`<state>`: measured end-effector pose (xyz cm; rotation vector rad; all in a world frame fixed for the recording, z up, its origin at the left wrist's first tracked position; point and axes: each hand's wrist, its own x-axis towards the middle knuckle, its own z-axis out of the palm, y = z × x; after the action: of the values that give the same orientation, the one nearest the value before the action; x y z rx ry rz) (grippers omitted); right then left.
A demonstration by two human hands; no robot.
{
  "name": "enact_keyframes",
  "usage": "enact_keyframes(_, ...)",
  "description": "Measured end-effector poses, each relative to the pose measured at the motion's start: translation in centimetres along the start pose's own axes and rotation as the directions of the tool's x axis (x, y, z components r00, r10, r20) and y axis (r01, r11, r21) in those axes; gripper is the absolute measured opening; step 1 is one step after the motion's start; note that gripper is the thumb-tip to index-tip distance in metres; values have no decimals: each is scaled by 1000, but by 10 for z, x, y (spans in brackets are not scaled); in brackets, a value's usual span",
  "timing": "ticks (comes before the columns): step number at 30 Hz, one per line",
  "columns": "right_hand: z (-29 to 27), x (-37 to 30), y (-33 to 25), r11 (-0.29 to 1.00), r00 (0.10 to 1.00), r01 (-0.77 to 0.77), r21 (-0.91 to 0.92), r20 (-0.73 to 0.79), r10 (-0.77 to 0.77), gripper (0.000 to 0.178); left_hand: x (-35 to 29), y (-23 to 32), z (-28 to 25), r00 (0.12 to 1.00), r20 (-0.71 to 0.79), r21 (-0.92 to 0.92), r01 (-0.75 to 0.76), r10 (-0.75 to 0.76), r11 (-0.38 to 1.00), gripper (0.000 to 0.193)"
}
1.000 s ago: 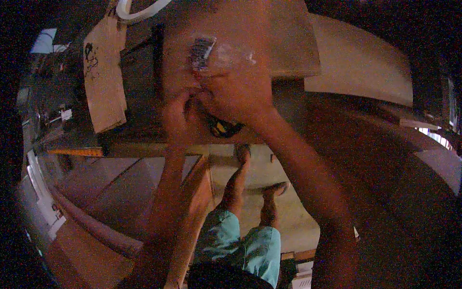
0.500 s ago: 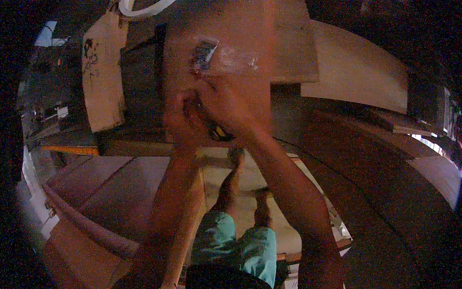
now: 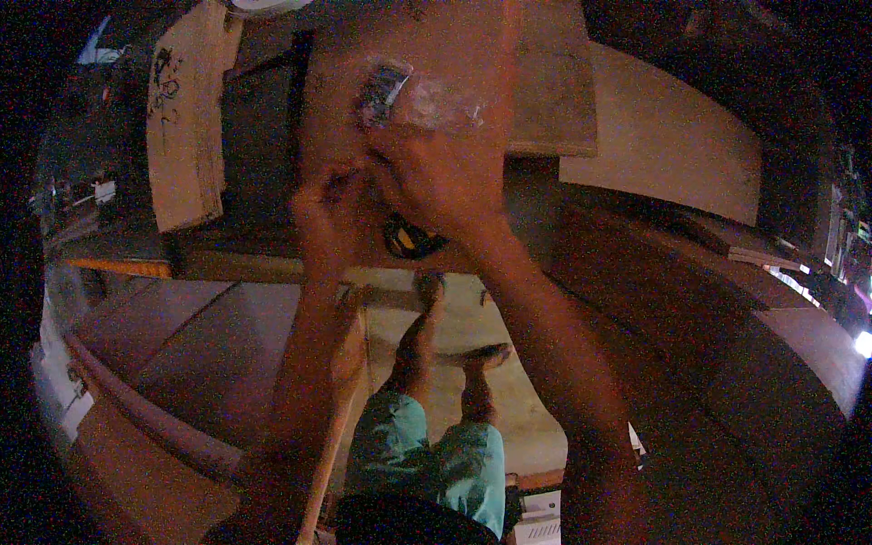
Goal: The person uses a cordless drill to attach metal drawer slides to a wooden cabinet frame. They position the slides, insert screws, and drive them in with the drill. The person also handles a plastic bag of screws and a tape measure during the process.
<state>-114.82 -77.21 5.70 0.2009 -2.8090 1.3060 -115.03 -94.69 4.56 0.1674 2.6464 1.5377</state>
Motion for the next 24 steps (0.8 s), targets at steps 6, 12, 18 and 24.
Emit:
enact_keyframes(6,5,7,-19,979,979,-198,40,-42,200,26,-2,-5,9,989,-114,46,-87,92,995,10)
enact_keyframes(12,13,11,-28,953,956,-291,87,-22,294,23,-12,-8,13,980,-188,-119,45,-67,992,9)
enact_keyframes(18,29,10,3,980,996,43,193,-90,-26,21,-5,-12,-2,981,88,-52,179,-174,983,15)
enact_keyframes(24,41,14,-10,978,980,-128,164,-130,150,25,-9,-20,3,996,-59,-63,61,-64,996,18)
